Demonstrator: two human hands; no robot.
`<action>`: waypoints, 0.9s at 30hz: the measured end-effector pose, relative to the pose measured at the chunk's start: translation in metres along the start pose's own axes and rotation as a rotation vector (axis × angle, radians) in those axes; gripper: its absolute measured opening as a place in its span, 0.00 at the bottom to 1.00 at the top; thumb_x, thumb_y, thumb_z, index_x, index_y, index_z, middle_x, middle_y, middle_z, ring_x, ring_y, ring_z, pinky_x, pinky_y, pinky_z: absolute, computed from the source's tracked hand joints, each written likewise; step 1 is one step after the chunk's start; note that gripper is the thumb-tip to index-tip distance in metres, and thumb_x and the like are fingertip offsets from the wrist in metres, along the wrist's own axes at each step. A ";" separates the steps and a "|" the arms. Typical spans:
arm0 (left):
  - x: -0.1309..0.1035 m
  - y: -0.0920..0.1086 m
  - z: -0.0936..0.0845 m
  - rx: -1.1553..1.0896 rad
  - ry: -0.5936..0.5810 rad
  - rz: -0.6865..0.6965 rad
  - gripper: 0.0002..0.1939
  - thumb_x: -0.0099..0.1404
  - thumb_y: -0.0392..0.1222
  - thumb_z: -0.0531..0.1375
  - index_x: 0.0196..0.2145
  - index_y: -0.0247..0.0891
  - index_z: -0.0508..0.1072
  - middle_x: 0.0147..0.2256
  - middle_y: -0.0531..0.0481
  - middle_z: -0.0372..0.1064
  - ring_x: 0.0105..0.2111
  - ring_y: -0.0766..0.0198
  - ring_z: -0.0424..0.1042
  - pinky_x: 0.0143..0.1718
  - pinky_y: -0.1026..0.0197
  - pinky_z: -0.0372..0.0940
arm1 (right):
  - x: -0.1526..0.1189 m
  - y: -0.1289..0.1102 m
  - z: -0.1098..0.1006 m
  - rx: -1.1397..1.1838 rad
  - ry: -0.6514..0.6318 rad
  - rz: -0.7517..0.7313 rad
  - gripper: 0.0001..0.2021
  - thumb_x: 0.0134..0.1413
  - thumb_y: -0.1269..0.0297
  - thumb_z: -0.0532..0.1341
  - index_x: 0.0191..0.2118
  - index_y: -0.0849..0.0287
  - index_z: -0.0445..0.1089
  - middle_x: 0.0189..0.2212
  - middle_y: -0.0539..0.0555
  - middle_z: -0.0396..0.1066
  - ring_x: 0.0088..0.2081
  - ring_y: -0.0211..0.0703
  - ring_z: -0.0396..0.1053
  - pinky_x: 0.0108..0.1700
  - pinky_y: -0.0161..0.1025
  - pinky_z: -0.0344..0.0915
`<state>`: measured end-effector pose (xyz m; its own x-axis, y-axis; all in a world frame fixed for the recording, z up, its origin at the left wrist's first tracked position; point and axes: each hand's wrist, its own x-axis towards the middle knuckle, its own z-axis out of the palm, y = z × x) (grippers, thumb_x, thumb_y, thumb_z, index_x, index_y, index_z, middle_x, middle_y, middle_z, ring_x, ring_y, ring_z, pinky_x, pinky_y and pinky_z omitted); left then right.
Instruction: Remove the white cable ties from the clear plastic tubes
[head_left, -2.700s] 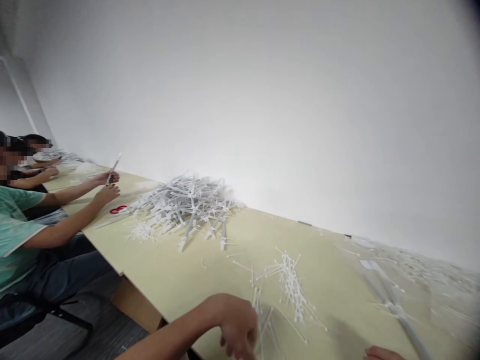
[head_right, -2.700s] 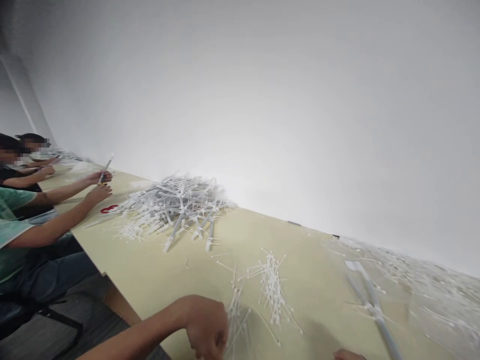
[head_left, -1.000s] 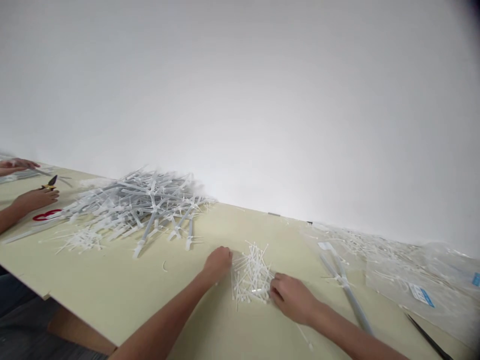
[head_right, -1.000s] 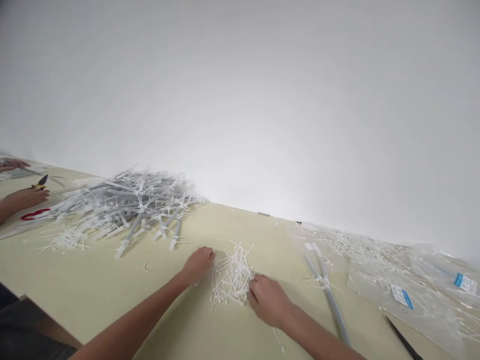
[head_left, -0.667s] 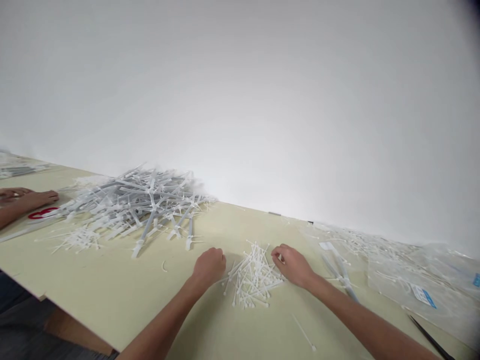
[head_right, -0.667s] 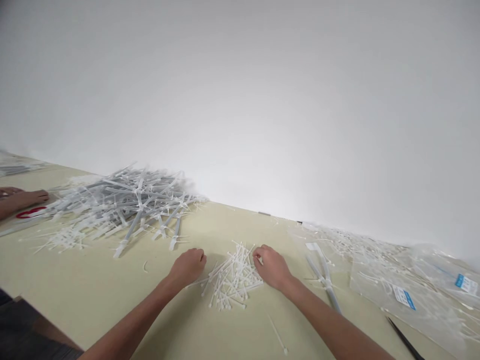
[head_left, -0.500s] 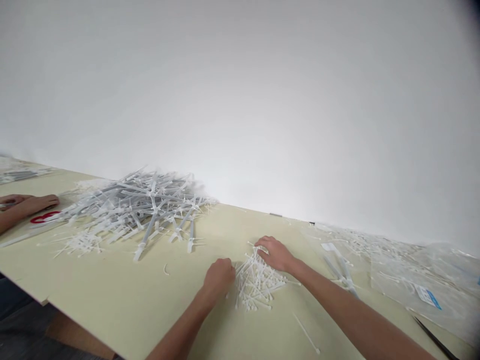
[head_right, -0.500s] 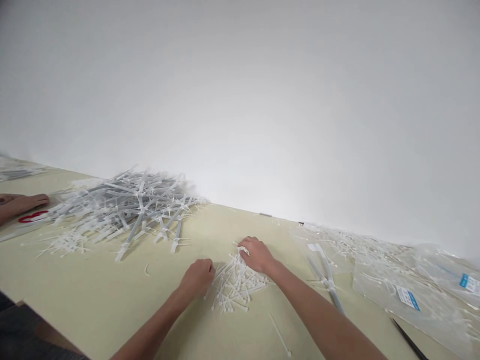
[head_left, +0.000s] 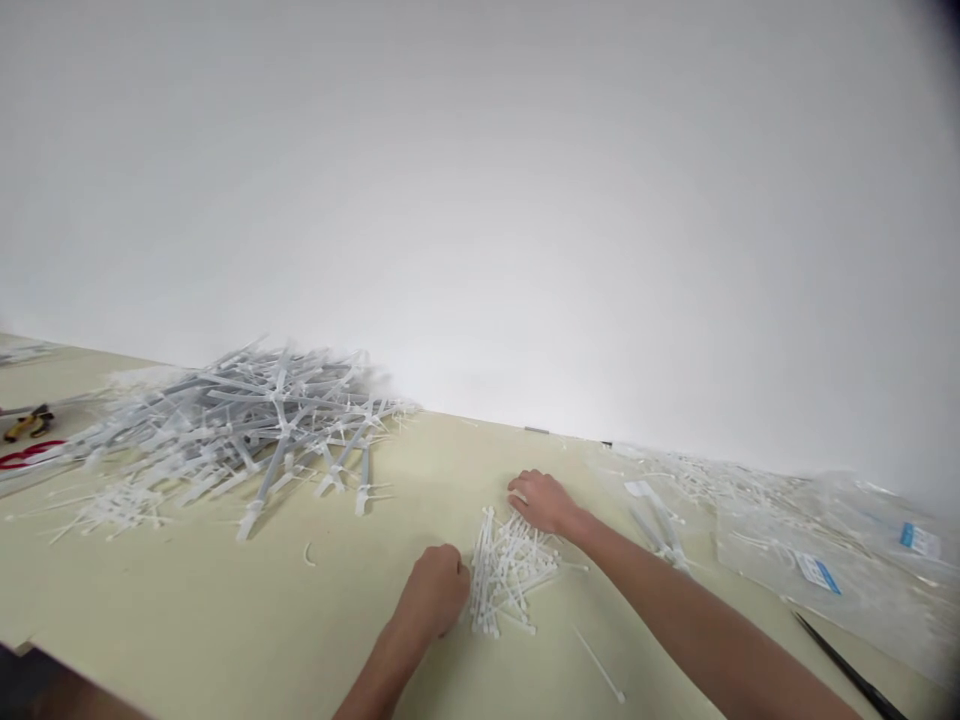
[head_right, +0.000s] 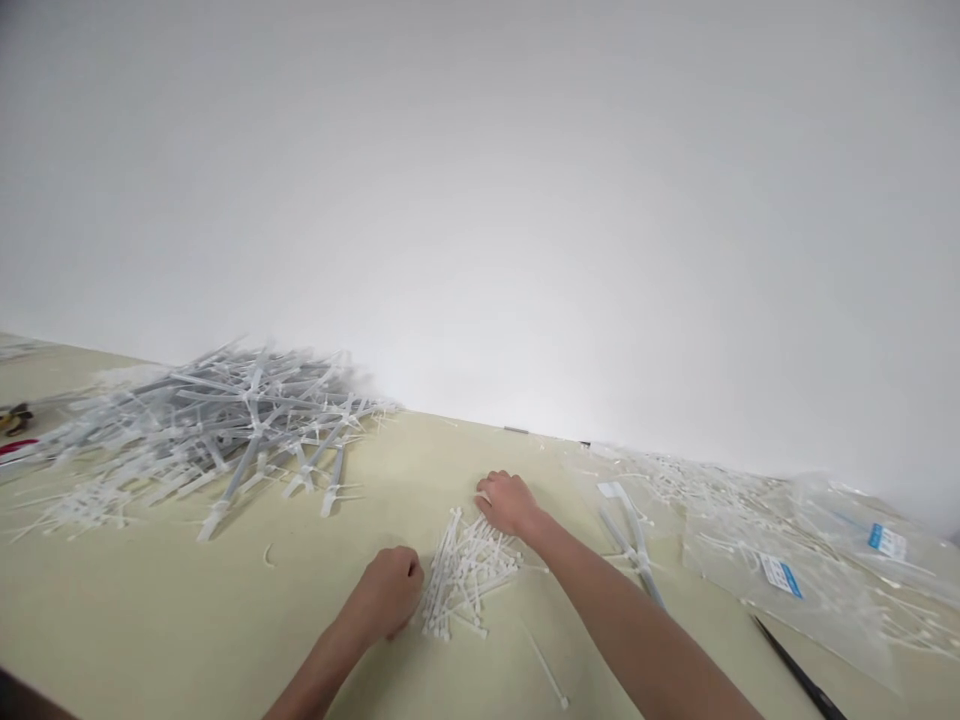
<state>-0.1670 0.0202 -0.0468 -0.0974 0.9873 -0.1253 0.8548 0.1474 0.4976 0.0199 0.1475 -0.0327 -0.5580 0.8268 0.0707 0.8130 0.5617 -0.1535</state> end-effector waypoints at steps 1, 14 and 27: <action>-0.002 0.004 0.004 -0.035 -0.035 0.011 0.14 0.58 0.36 0.48 0.22 0.35 0.70 0.18 0.45 0.68 0.18 0.62 0.68 0.21 0.64 0.59 | -0.002 0.002 0.001 -0.002 0.013 0.053 0.16 0.61 0.57 0.53 0.49 0.61 0.64 0.49 0.57 0.65 0.52 0.49 0.61 0.53 0.54 0.58; -0.007 0.021 0.015 -0.243 -0.023 0.151 0.15 0.63 0.42 0.45 0.29 0.37 0.70 0.30 0.50 0.71 0.24 0.67 0.70 0.22 0.68 0.60 | -0.020 0.025 -0.018 0.098 -0.098 0.327 0.14 0.60 0.56 0.55 0.43 0.61 0.68 0.44 0.56 0.68 0.44 0.45 0.67 0.47 0.49 0.64; 0.061 0.011 0.021 -0.048 0.236 0.174 0.15 0.63 0.37 0.48 0.32 0.36 0.74 0.37 0.43 0.72 0.43 0.56 0.68 0.47 0.57 0.57 | -0.083 0.007 -0.015 0.354 -0.366 0.314 0.10 0.47 0.70 0.54 0.25 0.64 0.73 0.25 0.58 0.75 0.25 0.43 0.72 0.26 0.34 0.63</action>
<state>-0.1530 0.0809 -0.0677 -0.0718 0.9836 0.1655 0.8442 -0.0284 0.5352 0.0747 0.0831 -0.0252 -0.3720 0.8529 -0.3663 0.8785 0.1960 -0.4357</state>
